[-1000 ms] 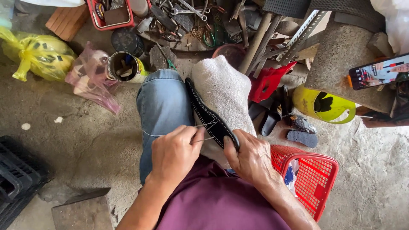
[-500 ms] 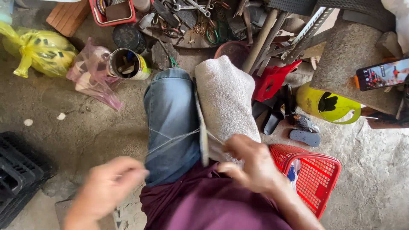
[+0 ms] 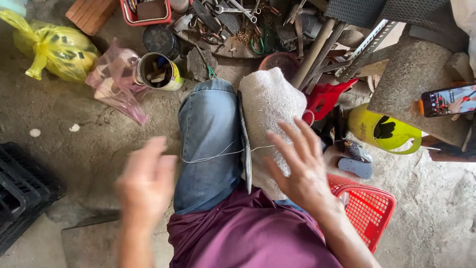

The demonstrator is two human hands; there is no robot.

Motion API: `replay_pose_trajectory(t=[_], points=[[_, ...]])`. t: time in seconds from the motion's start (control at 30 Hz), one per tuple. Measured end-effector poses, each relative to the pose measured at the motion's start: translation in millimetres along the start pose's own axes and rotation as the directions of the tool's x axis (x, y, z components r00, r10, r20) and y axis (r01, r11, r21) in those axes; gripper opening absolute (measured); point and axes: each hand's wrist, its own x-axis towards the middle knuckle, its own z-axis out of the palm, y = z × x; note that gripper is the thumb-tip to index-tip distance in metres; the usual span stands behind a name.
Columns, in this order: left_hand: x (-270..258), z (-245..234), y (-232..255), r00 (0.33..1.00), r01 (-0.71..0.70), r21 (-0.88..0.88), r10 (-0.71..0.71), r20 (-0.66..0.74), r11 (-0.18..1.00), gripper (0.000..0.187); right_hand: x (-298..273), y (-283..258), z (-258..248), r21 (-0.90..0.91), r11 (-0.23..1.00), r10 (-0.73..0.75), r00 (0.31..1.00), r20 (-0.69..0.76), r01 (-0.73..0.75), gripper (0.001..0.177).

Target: A person is hand-stitching a black rubber sole onto a white fabric shoe upper using a needle and white thread at a repair station.

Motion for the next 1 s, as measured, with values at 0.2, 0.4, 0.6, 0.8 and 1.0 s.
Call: replay_pose_trajectory(t=[0.2,0.4,0.6,0.8,1.0], points=[[3.1,43.1,63.0,0.907,-0.201,-0.292,0.290,0.304,0.935,0.011,19.6,-34.8,-41.8,0.642,0.749,0.076,0.983,0.166,-0.166,0.034],[3.6,40.8,76.4,0.913,-0.050,-0.537,0.257,0.317,0.842,0.026,15.0,-29.9,-38.1,0.407,0.861,0.110,0.893,0.436,-0.304,0.092],[-9.5,81.4,91.7,0.947,-0.188,-0.537,0.296,0.122,0.823,0.023,-18.9,22.5,-20.5,0.342,0.898,0.137,0.914,0.383,-0.278,0.066],[-12.9,102.1,101.5,0.935,-0.227,-0.507,0.331,0.124,0.831,0.025,-43.9,27.4,-9.2,0.469,0.864,0.128,0.981,0.147,-0.183,0.051],[-14.9,105.8,101.3,0.940,-0.243,-0.459,0.325,0.108,0.855,0.025,-57.1,65.8,-15.5,0.515,0.784,0.242,0.935,0.261,-0.347,0.067]])
